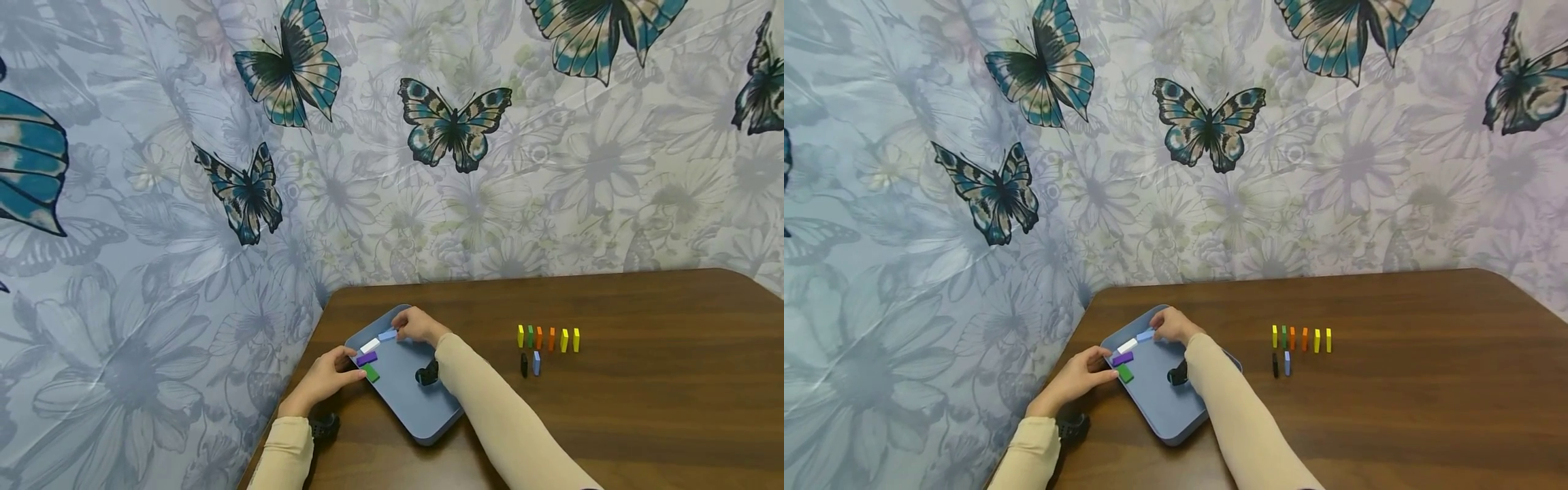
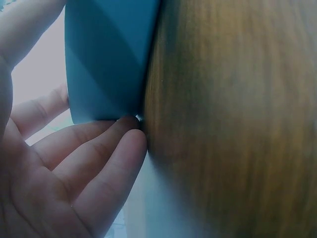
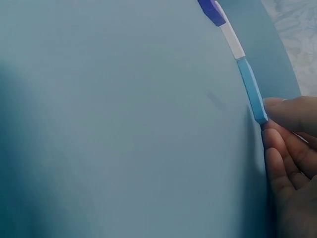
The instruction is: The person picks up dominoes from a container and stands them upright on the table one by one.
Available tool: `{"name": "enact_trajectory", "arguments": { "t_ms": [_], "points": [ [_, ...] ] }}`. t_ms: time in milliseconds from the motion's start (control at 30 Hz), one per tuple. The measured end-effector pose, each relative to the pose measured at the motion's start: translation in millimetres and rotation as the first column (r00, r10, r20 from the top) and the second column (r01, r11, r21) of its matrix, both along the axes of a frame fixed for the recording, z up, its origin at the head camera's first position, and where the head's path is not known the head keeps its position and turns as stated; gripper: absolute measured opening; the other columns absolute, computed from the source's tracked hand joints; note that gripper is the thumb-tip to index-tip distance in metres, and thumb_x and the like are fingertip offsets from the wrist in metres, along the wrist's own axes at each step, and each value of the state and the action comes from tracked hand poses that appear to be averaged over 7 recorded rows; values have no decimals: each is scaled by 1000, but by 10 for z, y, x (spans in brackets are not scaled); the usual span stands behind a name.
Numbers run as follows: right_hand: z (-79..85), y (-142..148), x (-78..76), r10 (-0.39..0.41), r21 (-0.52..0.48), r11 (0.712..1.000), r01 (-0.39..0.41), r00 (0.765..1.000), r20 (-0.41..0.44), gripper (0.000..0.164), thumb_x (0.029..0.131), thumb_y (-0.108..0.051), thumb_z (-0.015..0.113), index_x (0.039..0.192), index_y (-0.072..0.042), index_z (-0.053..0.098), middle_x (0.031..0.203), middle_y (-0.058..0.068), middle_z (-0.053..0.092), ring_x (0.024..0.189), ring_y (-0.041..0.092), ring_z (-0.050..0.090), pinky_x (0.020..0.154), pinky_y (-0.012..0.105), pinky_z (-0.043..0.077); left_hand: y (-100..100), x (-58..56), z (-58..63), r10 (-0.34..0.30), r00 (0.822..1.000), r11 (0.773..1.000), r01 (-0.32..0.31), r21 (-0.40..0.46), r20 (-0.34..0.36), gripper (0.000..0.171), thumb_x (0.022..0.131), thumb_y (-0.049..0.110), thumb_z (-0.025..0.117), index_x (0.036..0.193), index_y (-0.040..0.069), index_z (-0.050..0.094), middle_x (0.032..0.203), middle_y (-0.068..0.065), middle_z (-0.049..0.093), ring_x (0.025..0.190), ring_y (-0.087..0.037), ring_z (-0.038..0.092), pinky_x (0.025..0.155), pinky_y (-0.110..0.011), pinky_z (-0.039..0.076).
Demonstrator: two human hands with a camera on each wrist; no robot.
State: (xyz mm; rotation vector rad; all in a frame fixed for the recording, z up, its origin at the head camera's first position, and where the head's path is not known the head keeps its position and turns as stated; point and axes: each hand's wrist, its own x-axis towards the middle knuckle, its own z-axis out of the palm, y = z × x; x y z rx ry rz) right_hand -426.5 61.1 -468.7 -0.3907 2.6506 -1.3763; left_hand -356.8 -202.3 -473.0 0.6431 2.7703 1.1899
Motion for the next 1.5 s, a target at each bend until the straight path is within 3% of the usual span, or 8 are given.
{"name": "enact_trajectory", "arguments": {
  "t_ms": [467, 700, 1267, 1500],
  "points": [
    [-114, -117, 67, -86, -53, 995, 83, 995, -51, 24, 80, 8, 76, 102, 1, 71, 90, 6, 64, 81, 15, 56, 69, 24, 50, -5, 4, 2, 7, 1000, 1000, -8, -11, -15, 52, 85, 36, 81, 121, 2, 63, 132, -26, 63, 119, -45, 63, 98, -54, 53],
    [-169, -130, 61, -74, -26, 997, 72, 994, -81, 21, 80, 8, 77, 99, 0, 71, 88, 5, 63, 80, 14, 56, 72, 24, 49, -19, 7, -25, 3, 1000, 1000, -3, -13, -4, 53, 85, 38, 80, 121, 4, 63, 132, -25, 63, 120, -44, 62, 98, -55, 53],
    [-11, -81, 86, -38, -39, 999, 35, 995, -87, 14, 81, 6, 76, 90, -3, 73, 83, 5, 64, 78, 17, 58, 70, 28, 51, -23, 7, 25, 17, 1000, 1000, -17, 6, 12, 53, 84, 36, 81, 123, 4, 63, 134, -23, 62, 123, -44, 61, 100, -54, 52],
    [53, -45, 144, -63, -5, 998, 63, 995, -76, 13, 85, 2, 74, 98, 1, 74, 91, 7, 70, 80, 15, 57, 70, 25, 49, -28, 8, -4, 21, 1000, 1000, -21, -7, 16, 53, 84, 38, 81, 123, 6, 63, 135, -23, 62, 122, -43, 61, 99, -54, 52]
  ]
}}
